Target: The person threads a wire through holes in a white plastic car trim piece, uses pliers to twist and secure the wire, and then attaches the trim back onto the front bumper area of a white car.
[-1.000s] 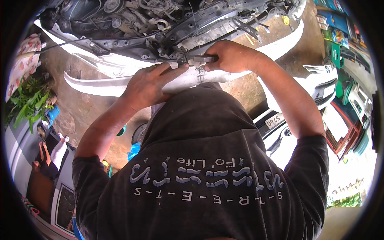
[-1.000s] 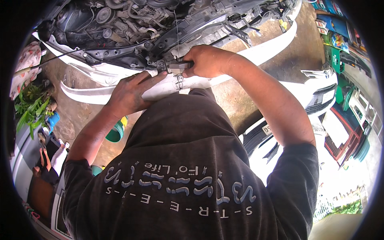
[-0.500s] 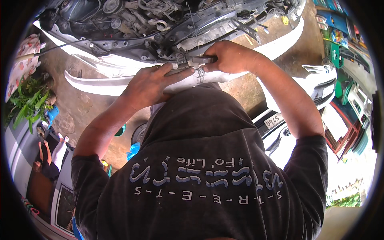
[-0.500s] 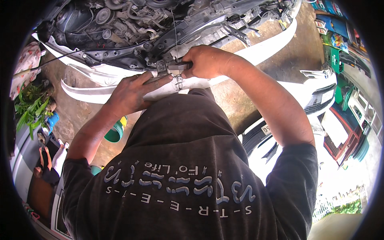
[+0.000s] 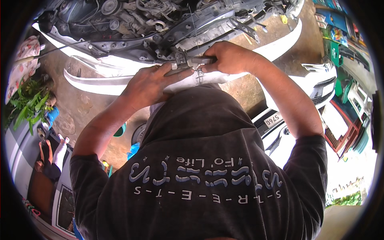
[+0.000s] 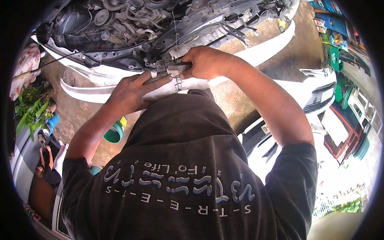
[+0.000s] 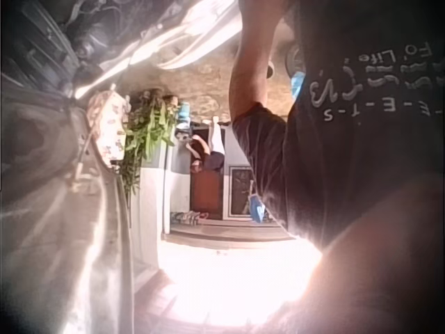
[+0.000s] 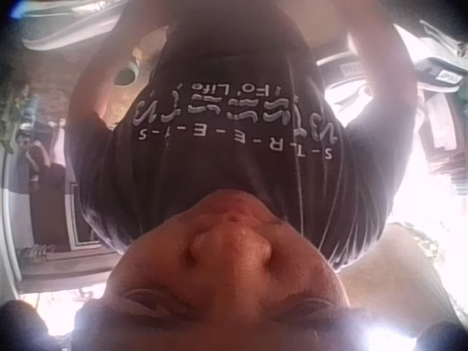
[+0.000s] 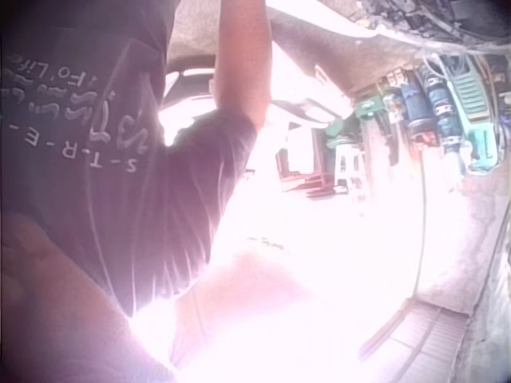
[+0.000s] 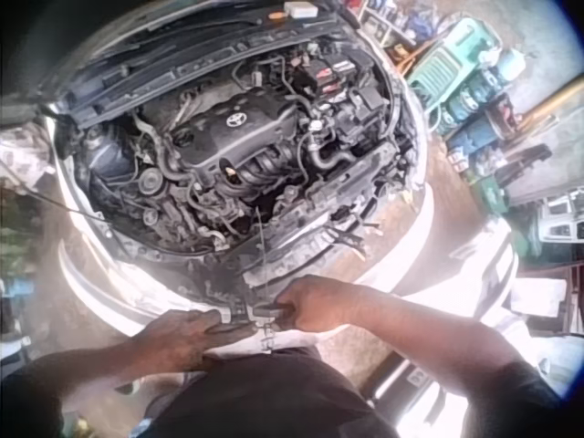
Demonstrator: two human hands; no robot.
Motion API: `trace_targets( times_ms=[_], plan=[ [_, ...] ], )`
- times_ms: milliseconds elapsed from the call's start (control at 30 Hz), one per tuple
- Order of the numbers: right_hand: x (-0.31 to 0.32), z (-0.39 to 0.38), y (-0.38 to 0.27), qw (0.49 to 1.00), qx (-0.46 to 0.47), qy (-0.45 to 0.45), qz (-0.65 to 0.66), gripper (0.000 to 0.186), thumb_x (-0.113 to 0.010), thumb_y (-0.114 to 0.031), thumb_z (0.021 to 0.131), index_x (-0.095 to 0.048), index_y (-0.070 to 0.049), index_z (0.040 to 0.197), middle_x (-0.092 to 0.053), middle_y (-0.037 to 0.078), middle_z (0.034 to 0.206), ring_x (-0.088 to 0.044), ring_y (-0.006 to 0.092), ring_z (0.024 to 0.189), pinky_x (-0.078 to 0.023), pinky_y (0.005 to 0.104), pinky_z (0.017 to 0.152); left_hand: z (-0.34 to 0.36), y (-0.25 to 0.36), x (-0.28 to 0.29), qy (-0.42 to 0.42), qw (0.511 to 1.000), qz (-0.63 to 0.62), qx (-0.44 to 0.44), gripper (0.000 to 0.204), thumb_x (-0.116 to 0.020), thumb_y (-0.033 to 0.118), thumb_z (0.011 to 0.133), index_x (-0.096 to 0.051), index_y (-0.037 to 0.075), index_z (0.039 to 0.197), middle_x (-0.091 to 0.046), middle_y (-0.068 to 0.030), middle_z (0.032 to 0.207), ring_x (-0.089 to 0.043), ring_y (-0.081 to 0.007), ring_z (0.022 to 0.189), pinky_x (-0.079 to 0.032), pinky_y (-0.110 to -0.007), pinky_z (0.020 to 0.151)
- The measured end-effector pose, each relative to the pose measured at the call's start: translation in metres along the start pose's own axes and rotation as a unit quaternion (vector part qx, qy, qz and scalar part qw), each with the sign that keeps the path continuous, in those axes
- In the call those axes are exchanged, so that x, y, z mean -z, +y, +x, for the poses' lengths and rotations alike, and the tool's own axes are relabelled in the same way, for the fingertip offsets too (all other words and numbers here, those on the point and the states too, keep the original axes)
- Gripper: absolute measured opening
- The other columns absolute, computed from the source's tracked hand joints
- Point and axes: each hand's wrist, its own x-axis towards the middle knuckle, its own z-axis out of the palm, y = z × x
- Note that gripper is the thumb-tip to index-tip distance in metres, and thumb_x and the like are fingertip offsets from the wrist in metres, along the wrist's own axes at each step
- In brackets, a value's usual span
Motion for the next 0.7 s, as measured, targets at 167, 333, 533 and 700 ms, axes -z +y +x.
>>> trace_targets(
  times_ms=[167, 333, 533, 700],
  plan=[
    [-0.002, 0.015, 0.014, 1.0, 0.006, 0.015, -0.006, 0.049, -0.076, -0.047, 0.095, -0.077, -0.008, 0.125, -0.07, 0.021, 0.129, -0.065, 0.0388, 0.124, -0.051, 0.0441, 0.107, 0.005, -0.007, -0.003, 0.006, 1.0, 0.024, 0.016, 0.108, -0.094, 0.028, 0.069, -0.042, 0.044, 0.163, -0.062, -0.0095, 0.117, -0.073, -0.0302, 0.093, -0.063, -0.044, 0.083],
    [0.0, 0.028, 0.033, 0.996, 0.02, 0.083, -0.023, 0.045, -0.075, -0.042, 0.098, -0.076, -0.005, 0.124, -0.072, 0.025, 0.119, -0.068, 0.0395, 0.112, -0.053, 0.0464, 0.097, 0.029, -0.044, -0.012, 0.001, 0.992, 0.108, 0.058, 0.104, -0.09, 0.035, 0.076, -0.038, 0.044, 0.165, -0.065, -0.0166, 0.113, -0.075, -0.0341, 0.088, -0.062, -0.045, 0.081],
    [0.01, 0.029, 0.043, 0.997, -0.001, 0.073, -0.016, 0.046, -0.073, -0.044, 0.098, -0.075, -0.009, 0.128, -0.073, 0.022, 0.122, -0.067, 0.0402, 0.119, -0.052, 0.045, 0.103, 0.063, -0.065, -0.028, -0.014, 0.99, 0.123, 0.07, 0.107, -0.087, 0.026, 0.079, -0.03, 0.044, 0.168, -0.065, -0.0194, 0.12, -0.075, -0.0352, 0.094, -0.061, -0.045, 0.084],
    [0.007, 0.026, 0.052, 0.995, 0.008, 0.099, -0.009, 0.039, -0.073, -0.039, 0.099, -0.074, -0.009, 0.124, -0.074, 0.021, 0.109, -0.069, 0.0377, 0.105, -0.052, 0.0446, 0.095, 0.082, -0.072, -0.04, -0.037, 0.989, 0.101, 0.098, 0.105, -0.087, 0.031, 0.081, -0.029, 0.043, 0.168, -0.065, -0.0189, 0.121, -0.074, -0.0346, 0.1, -0.06, -0.046, 0.088]
  ],
)
